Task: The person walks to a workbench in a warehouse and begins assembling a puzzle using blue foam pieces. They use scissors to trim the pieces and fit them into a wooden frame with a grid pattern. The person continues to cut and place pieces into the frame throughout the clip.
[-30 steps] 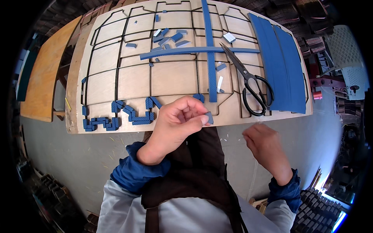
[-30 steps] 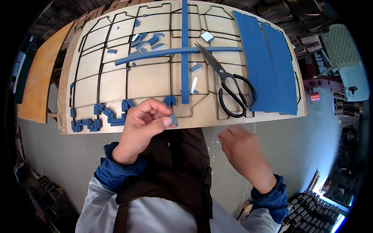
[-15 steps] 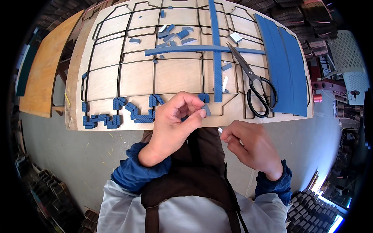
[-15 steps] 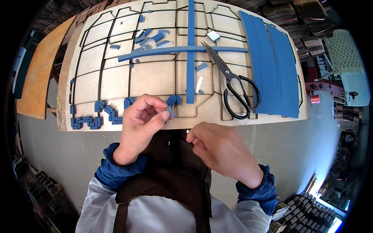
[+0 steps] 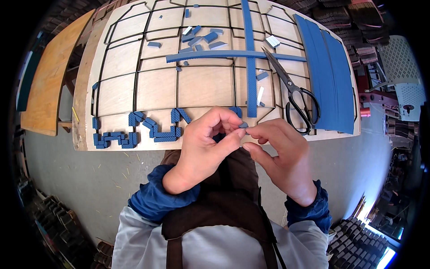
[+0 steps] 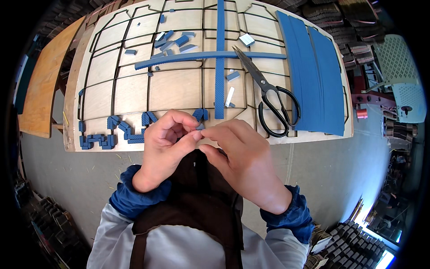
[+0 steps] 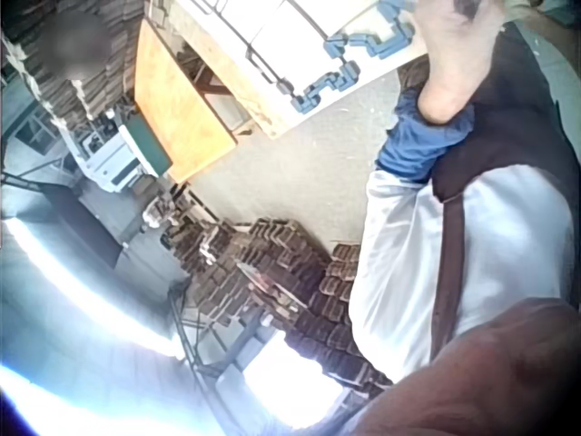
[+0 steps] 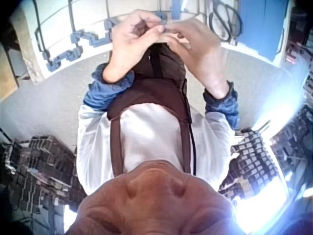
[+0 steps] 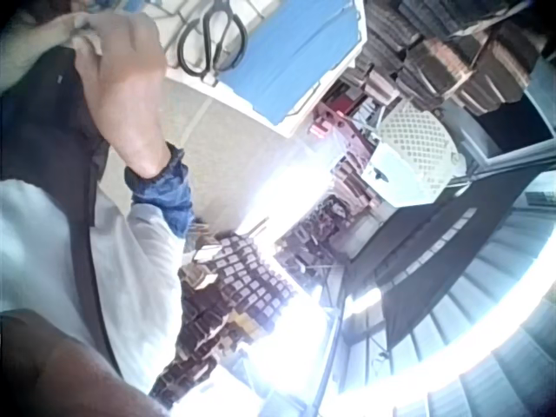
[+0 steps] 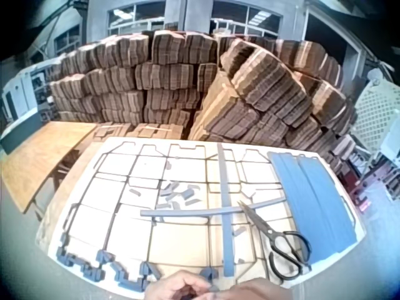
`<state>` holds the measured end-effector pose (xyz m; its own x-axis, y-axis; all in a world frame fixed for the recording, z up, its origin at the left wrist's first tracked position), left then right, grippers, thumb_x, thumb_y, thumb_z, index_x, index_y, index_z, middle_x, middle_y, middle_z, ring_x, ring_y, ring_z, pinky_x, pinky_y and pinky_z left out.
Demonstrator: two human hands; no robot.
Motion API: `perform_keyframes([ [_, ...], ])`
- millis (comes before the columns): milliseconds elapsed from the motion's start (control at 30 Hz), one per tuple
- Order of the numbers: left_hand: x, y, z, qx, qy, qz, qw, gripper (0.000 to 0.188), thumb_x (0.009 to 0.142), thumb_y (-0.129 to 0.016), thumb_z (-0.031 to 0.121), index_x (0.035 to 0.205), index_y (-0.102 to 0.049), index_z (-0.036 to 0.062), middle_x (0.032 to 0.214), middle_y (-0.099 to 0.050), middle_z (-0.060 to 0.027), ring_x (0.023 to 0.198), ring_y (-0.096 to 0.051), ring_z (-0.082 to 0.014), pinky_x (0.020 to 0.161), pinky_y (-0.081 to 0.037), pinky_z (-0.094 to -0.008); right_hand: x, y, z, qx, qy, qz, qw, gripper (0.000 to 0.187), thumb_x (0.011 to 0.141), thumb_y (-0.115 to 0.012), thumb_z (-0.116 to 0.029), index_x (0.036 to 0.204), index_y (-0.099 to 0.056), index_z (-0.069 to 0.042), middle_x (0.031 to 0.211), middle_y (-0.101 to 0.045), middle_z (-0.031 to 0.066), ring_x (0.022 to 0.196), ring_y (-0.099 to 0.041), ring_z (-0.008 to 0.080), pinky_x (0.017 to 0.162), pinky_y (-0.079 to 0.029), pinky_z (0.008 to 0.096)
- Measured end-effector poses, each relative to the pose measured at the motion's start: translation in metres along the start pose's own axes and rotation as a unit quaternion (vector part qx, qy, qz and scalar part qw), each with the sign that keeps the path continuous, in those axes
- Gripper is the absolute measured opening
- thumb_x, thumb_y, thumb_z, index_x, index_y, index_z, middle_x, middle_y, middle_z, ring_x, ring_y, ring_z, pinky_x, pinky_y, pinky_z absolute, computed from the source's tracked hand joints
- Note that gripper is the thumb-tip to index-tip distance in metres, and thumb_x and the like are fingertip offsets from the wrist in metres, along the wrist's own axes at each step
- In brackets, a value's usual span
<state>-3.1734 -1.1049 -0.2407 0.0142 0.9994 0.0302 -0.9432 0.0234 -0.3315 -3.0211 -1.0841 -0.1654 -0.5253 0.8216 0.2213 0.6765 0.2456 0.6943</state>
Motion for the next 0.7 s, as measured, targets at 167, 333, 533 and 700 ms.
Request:
perform_keyframes([
  [167,-0.002,0.005,0.004,-0.004,0.008,0.015,1.000,0.011,0.096,-0.070,0.003,0.104,-0.063,-0.0001,0.094,-0.069,-0.0025,0.086,-0.066,-0.0080,0.082,-0.054,-0.0253,0.006,-0.008,0.002,-0.012,0.001,0.023,1.000,0.022,0.081,-0.079,-0.001,0.100,-0.067,-0.003,0.088,-0.065,0.0096,0.076,-0.066,0.0258,0.063,-0.052,0.0360],
  [333,-0.005,0.014,0.009,0.007,-0.005,0.034,0.999,0.009,0.096,-0.069,0.004,0.102,-0.066,-0.0011,0.089,-0.070,-0.0028,0.082,-0.066,-0.0078,0.079,-0.054,-0.0245,0.016,-0.017,0.002,-0.004,-0.010,0.021,1.000,0.022,0.080,-0.079,0.001,0.098,-0.066,-0.002,0.087,-0.066,0.0099,0.074,-0.067,0.0235,0.064,-0.054,0.0328],
  [533,-0.019,0.081,0.048,0.189,-0.114,0.127,0.967,0.006,0.100,-0.060,0.002,0.105,-0.062,-0.0017,0.099,-0.069,-0.0100,0.087,-0.065,-0.0122,0.080,-0.050,-0.0243,0.034,-0.032,0.016,0.136,-0.175,-0.052,0.974,0.019,0.089,-0.075,-0.004,0.106,-0.067,0.000,0.089,-0.071,0.0088,0.073,-0.064,0.0111,0.068,-0.053,0.0252],
  [700,-0.033,0.115,0.047,0.211,-0.169,0.202,0.941,0.003,0.096,-0.063,-0.002,0.099,-0.064,-0.0030,0.093,-0.069,-0.0092,0.081,-0.063,-0.0111,0.072,-0.049,-0.0227,0.048,-0.062,0.017,0.164,-0.211,-0.154,0.951,0.016,0.091,-0.075,-0.005,0.104,-0.068,0.000,0.088,-0.069,0.0005,0.073,-0.057,0.0034,0.066,-0.048,0.0194],
])
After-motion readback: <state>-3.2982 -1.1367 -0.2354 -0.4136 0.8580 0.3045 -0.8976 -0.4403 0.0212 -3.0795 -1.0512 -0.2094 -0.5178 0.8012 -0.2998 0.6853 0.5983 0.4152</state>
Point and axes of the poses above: each hand's wrist, its own x-axis towards the middle knuckle, its own y-axis out of the back of the hand, z = x × y, the point moved 5 cm from there along x, towards the middle knuckle
